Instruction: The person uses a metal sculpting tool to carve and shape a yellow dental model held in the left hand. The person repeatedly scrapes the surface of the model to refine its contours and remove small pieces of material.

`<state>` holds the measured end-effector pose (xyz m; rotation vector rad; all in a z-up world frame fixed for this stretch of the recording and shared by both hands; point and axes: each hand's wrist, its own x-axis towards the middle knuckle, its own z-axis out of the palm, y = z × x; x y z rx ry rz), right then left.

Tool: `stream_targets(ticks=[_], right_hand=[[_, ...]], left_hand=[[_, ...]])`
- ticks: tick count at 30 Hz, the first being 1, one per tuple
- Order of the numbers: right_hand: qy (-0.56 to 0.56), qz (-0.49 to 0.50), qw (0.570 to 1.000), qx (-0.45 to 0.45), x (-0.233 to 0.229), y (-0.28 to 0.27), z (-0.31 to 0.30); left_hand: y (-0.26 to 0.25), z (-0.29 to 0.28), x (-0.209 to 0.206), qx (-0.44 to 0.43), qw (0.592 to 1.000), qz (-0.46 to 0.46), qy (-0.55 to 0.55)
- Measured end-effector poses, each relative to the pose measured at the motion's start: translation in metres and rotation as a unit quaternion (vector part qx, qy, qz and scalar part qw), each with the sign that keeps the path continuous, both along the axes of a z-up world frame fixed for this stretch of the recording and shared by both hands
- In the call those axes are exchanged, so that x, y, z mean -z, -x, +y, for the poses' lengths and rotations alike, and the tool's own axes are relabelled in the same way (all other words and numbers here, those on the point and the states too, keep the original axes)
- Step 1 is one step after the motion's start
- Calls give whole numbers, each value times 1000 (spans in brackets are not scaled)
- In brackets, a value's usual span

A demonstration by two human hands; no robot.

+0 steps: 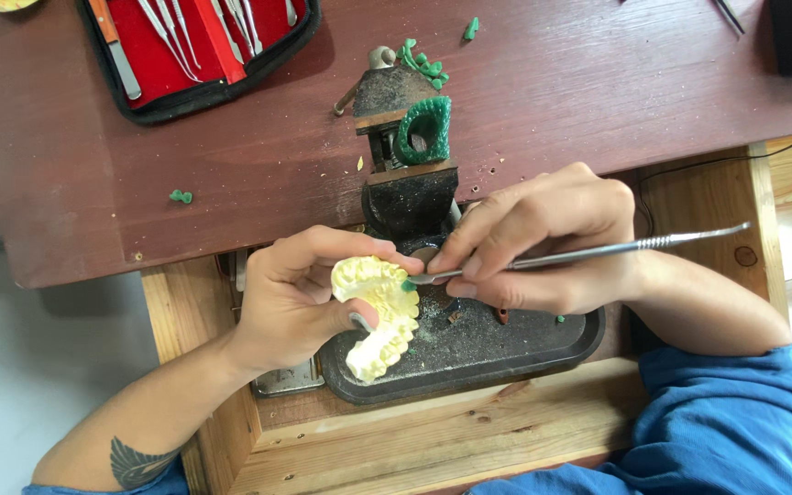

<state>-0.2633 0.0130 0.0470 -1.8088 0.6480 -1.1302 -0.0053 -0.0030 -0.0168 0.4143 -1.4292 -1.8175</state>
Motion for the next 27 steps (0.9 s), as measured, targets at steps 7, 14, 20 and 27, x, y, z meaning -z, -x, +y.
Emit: stream_targets(ticks=[7,14,20,27], right_hand=[[32,17,999,-1,0,-2,-3],[159,-11,985,-62,5,-7,-11],[250,19,968,-28,5,-11,-7],[267,37,963,16,4,-16,-2]], left_hand=[[3,-2,-2,8,1000,2,2],[0,-1,4,5,1000,25,9],[1,-5,-3,-6,997,-11,74],[2,-6,-5,-38,982,-39,179]])
